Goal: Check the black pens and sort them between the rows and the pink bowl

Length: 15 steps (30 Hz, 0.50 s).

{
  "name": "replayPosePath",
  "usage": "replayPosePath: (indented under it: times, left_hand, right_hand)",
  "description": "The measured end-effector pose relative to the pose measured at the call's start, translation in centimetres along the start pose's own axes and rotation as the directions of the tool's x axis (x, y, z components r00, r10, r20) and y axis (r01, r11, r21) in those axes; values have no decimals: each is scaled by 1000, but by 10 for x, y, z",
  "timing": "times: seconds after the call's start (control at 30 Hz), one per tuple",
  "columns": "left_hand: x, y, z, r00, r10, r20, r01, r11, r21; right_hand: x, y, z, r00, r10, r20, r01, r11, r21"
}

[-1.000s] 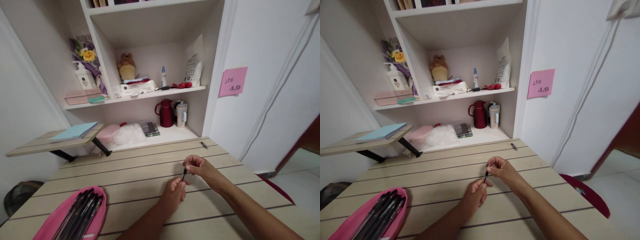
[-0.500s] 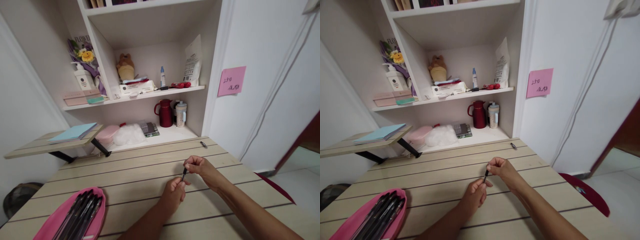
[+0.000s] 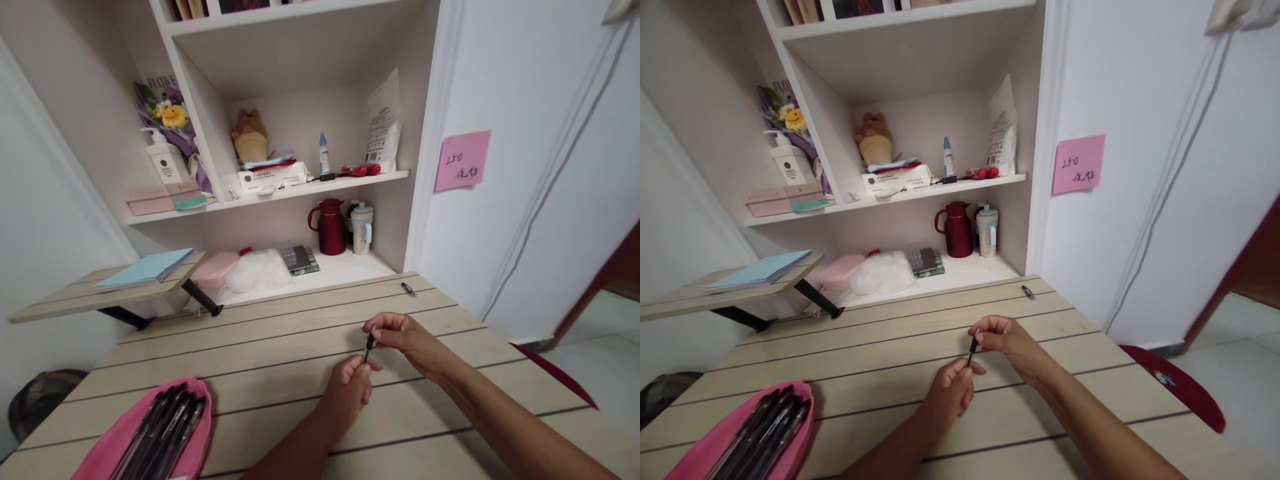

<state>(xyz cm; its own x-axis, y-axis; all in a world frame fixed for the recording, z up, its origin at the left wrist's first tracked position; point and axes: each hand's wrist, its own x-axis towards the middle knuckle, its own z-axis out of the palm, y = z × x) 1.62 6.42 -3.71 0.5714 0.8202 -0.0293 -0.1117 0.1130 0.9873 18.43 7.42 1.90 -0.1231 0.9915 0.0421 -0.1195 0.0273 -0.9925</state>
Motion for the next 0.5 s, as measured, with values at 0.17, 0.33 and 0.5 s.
replayPosePath:
  times: [0.17, 0.33, 0.5]
  left_hand:
    - [0, 1, 0, 1000, -12, 0, 12, 1000, -21]
    - [1, -1, -1, 1000, -13, -14, 12, 999, -52]
    - [-1, 0, 1, 999, -9, -47, 6, 998, -67]
  right_hand:
    - [0, 0, 3, 1000, -17, -26, 16, 1000, -25]
    - [11, -2, -12, 997, -69, -34, 63, 983, -171]
    - [57, 9, -73, 878, -271, -395, -233, 480, -846]
